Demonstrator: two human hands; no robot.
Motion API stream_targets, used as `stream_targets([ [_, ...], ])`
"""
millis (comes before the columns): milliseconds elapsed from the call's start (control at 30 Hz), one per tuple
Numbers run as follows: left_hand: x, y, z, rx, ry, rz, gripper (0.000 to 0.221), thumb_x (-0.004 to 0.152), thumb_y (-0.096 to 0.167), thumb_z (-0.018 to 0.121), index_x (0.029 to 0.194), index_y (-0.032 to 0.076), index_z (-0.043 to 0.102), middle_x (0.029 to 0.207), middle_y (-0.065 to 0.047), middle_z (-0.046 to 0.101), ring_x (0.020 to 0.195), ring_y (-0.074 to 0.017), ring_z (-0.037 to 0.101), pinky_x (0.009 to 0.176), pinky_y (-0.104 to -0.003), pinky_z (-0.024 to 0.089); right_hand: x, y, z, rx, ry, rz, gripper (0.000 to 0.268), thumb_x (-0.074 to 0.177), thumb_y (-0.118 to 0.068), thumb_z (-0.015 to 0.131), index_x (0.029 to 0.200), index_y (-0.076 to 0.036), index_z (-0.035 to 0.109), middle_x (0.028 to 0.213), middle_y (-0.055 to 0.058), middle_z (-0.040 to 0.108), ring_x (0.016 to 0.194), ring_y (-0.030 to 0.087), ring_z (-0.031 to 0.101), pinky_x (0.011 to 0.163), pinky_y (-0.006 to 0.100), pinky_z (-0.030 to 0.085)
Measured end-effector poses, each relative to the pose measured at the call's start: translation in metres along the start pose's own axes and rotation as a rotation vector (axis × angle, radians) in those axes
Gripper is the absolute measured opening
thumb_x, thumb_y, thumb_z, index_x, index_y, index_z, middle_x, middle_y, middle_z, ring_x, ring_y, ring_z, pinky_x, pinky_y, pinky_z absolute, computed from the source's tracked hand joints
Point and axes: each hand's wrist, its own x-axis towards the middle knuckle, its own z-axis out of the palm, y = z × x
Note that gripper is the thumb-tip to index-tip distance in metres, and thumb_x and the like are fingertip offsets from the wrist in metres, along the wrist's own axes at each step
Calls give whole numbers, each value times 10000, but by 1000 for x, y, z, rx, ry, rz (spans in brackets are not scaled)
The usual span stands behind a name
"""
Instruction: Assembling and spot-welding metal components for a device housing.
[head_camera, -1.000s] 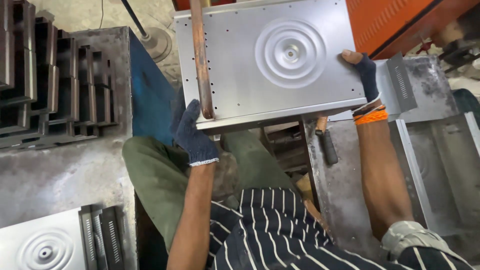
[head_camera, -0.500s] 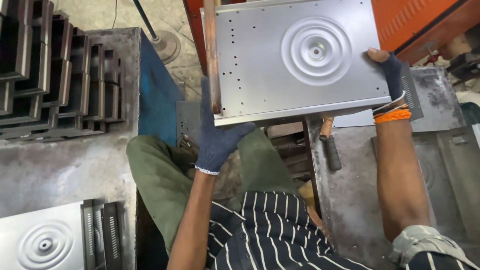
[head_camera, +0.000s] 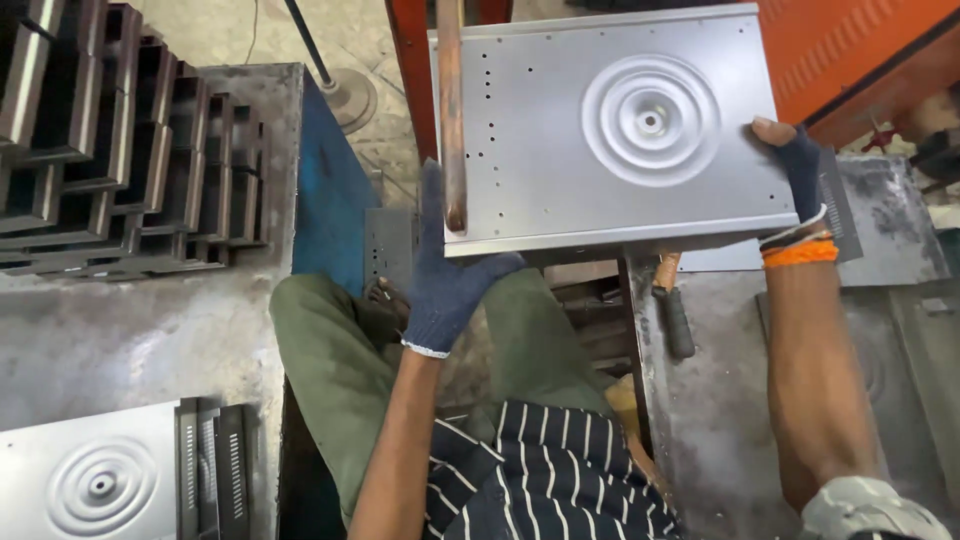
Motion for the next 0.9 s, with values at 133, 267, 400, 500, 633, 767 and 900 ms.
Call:
stream_targets([
  [133, -7, -7, -17, -228, -62, -83, 1229, 710, 179, 952, 1658, 105, 174, 1725, -118, 283, 1424, -218, 495, 1136, -374, 515, -43, -20, 66, 41, -5, -17, 369, 985, -222, 675, 1257, 26, 684, 1165, 123, 729, 1000, 200, 721, 905, 318, 593],
  [267, -15, -9, -36, -156, -56, -3, 1078, 754, 94, 942, 1637, 87, 323, 1742, -113, 252, 1553, -244, 383, 1241, -419, 453, -67, -30, 158, 122, -17, -55, 316, 953, -249, 702, 1151, -3, 720, 1058, 118, 745, 911, 205, 732, 847, 318, 601],
  [400, -11, -5, -42, -73, -43, 88, 1058, 740, 20, 945, 1625, 50, 367, 1715, -126, 341, 1582, -277, 347, 1268, -447, 417, -14, 18, 70, -130, 162, -55, 377, 949, -285, 716, 1168, 21, 715, 1047, 124, 740, 900, 207, 730, 823, 324, 599],
  [500, -10, -3, -60, -407, -22, -191, 1054, 725, 126, 931, 1595, 67, 338, 1677, -123, 337, 1441, -269, 489, 1130, -431, 498, -61, -41, 205, 229, -85, 21, 447, 898, -254, 689, 1255, 14, 671, 1153, 151, 741, 1013, 244, 743, 919, 361, 610],
  [633, -17, -8, -71, -264, -50, -186, 1057, 711, 129, 928, 1598, 51, 359, 1652, -130, 390, 1432, -250, 512, 1116, -413, 510, -59, -26, 201, 79, -24, -54, 431, 976, -252, 702, 1246, 79, 644, 1148, 196, 709, 984, 303, 702, 882, 416, 588],
  [767, -10, 0, -79, -27, 29, 42, 1092, 760, 59, 934, 1648, 48, 298, 1718, -132, 313, 1527, -260, 423, 1244, -409, 438, -66, -48, 235, 276, -182, 50, 507, 911, -256, 675, 1311, 53, 634, 1225, 184, 720, 1093, 289, 722, 989, 397, 600],
  [900, -8, 1, -98, -271, 65, -252, 1137, 749, 70, 895, 1671, 88, 229, 1664, -172, 425, 1408, -276, 543, 1166, -403, 503, -68, -46, 250, 294, -160, 42, 512, 929, -251, 673, 1332, 61, 623, 1227, 192, 712, 1084, 292, 720, 992, 411, 593],
])
